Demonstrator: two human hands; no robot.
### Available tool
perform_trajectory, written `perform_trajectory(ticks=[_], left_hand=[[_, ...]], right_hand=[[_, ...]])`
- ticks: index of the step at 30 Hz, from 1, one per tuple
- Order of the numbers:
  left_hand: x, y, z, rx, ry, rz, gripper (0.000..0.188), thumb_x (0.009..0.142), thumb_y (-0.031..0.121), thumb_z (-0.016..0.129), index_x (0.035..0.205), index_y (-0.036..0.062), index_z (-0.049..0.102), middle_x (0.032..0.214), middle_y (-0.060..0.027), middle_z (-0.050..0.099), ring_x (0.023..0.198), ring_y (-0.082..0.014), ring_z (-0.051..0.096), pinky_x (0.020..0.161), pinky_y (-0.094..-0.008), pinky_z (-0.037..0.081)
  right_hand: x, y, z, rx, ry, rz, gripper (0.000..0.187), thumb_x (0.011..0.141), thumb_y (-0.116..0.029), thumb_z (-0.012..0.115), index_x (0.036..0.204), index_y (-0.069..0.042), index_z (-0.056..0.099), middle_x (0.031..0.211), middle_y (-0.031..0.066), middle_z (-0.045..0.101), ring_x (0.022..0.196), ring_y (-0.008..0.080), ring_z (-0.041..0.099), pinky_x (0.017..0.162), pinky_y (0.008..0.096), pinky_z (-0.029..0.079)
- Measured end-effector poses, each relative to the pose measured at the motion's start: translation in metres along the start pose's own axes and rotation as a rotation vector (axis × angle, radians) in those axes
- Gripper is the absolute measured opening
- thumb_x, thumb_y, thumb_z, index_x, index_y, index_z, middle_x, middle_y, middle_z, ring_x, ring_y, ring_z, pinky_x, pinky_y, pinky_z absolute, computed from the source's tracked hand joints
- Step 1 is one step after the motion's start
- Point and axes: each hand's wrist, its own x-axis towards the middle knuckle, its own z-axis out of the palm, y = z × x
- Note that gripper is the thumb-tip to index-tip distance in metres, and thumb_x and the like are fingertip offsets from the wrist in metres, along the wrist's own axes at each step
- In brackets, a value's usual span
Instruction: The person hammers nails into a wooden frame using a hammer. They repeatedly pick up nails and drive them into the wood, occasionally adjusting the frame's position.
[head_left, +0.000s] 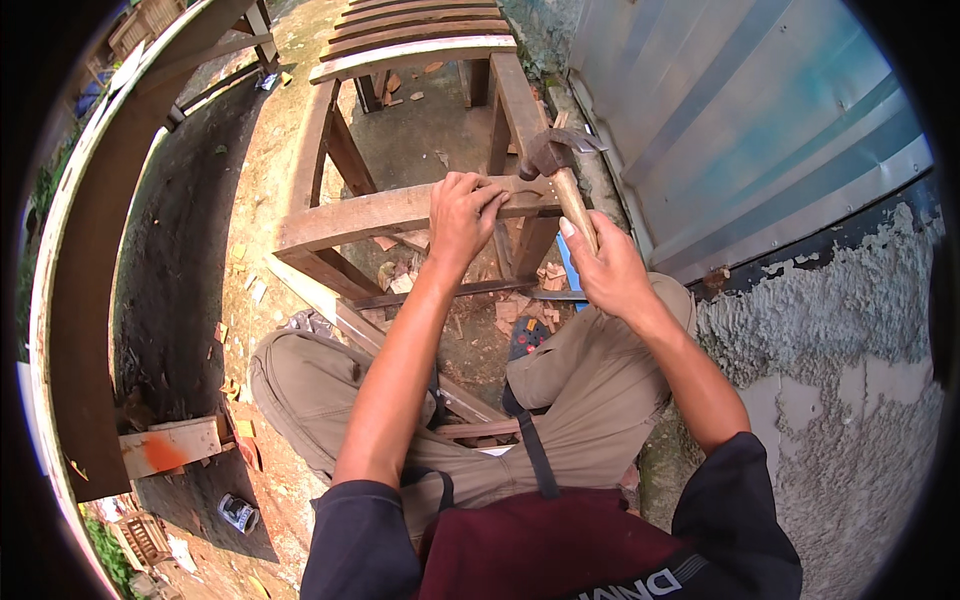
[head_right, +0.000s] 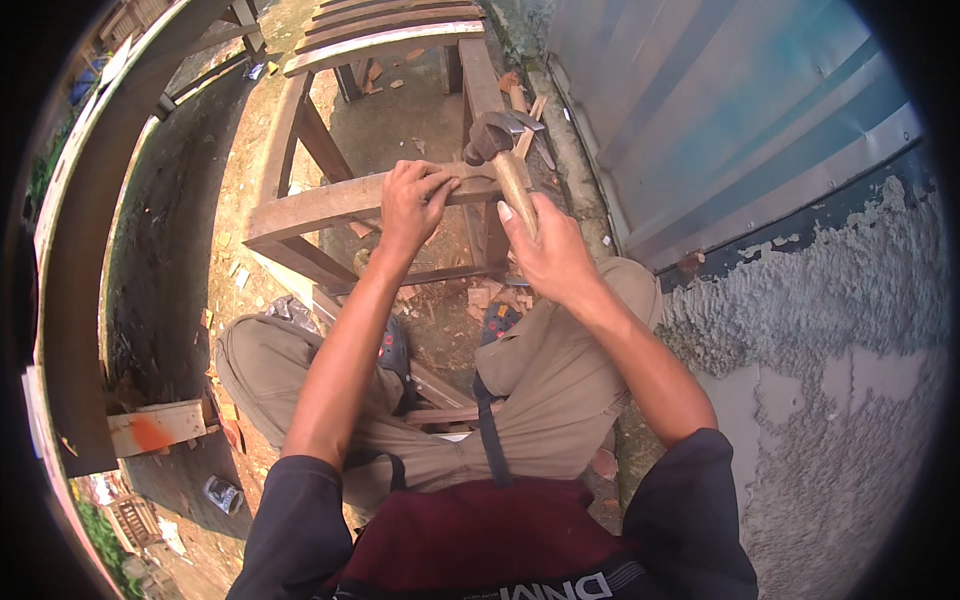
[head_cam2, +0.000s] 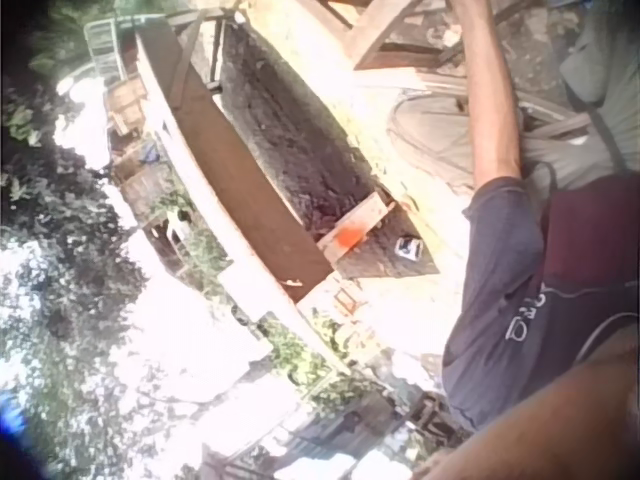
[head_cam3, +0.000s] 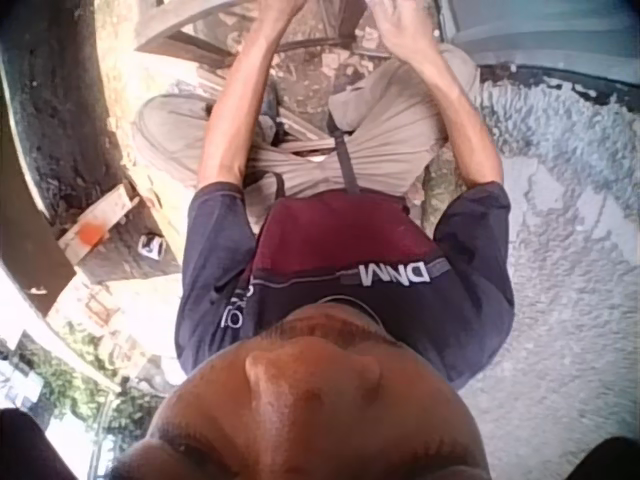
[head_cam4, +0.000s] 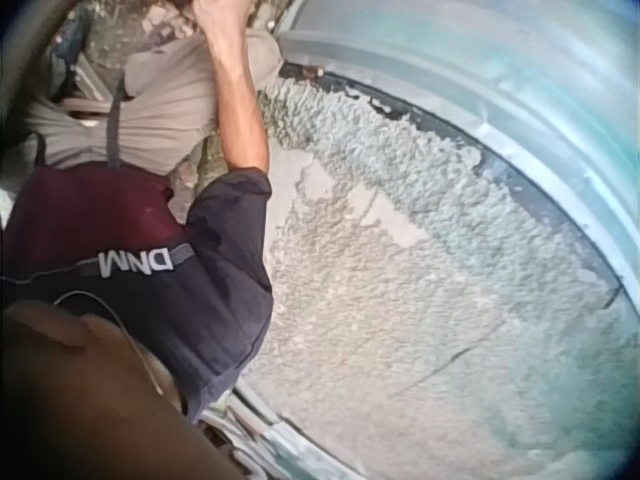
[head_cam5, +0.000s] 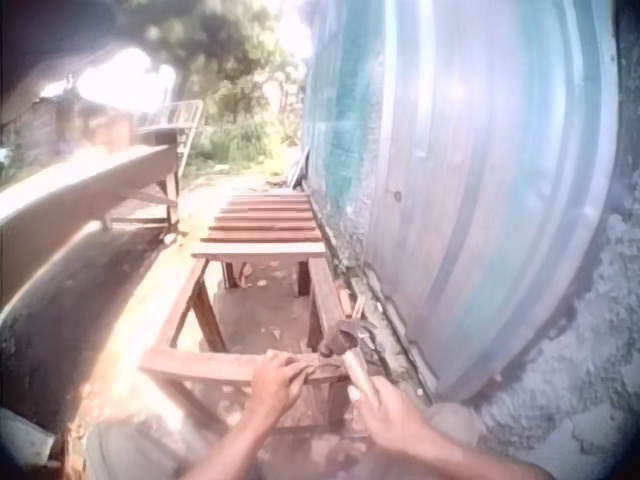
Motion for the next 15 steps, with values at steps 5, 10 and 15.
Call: perform_trajectory(ticks=[5, 10, 15], left_hand=[[0.0, -0.002, 0.003, -0.004, -0.005, 0.001, 0.012, 0.082, 0.015, 0.082, 0.09, 0.007, 0.08, 0.09, -0.004, 0.07, 0.09, -0.0251, 0.062, 0.082, -0.0395, 0.045], [-0.003, -0.003, 0.0, -0.004, -0.012, -0.004, 0.012, 0.083, 0.016, 0.082, 0.091, 0.0068, 0.08, 0.09, -0.0045, 0.07, 0.09, -0.0257, 0.062, 0.082, -0.04, 0.045], [0.0, -0.002, 0.003, -0.014, -0.025, -0.002, 0.012, 0.084, 0.016, 0.081, 0.092, 0.0073, 0.08, 0.091, -0.0042, 0.071, 0.09, -0.0254, 0.063, 0.082, -0.04, 0.045]], right_hand=[[-0.011, 0.002, 0.007, -0.089, 0.065, -0.023, 0.041, 0.107, -0.042, 0.056, 0.102, -0.001, 0.059, 0.065, 0.0032, 0.056, 0.058, 0.0133, 0.051, 0.055, 0.036, 0.044], [0.002, -0.011, -0.018, -0.005, -0.002, 0.062, 0.042, 0.107, -0.041, 0.055, 0.104, 0.0, 0.058, 0.065, 0.0029, 0.056, 0.052, 0.0126, 0.048, 0.052, 0.0341, 0.042], [-0.002, 0.004, -0.007, -0.058, 0.02, -0.026, 0.044, 0.107, -0.043, 0.054, 0.103, 0.001, 0.06, 0.066, 0.0039, 0.056, 0.055, 0.0138, 0.051, 0.055, 0.0356, 0.045]])
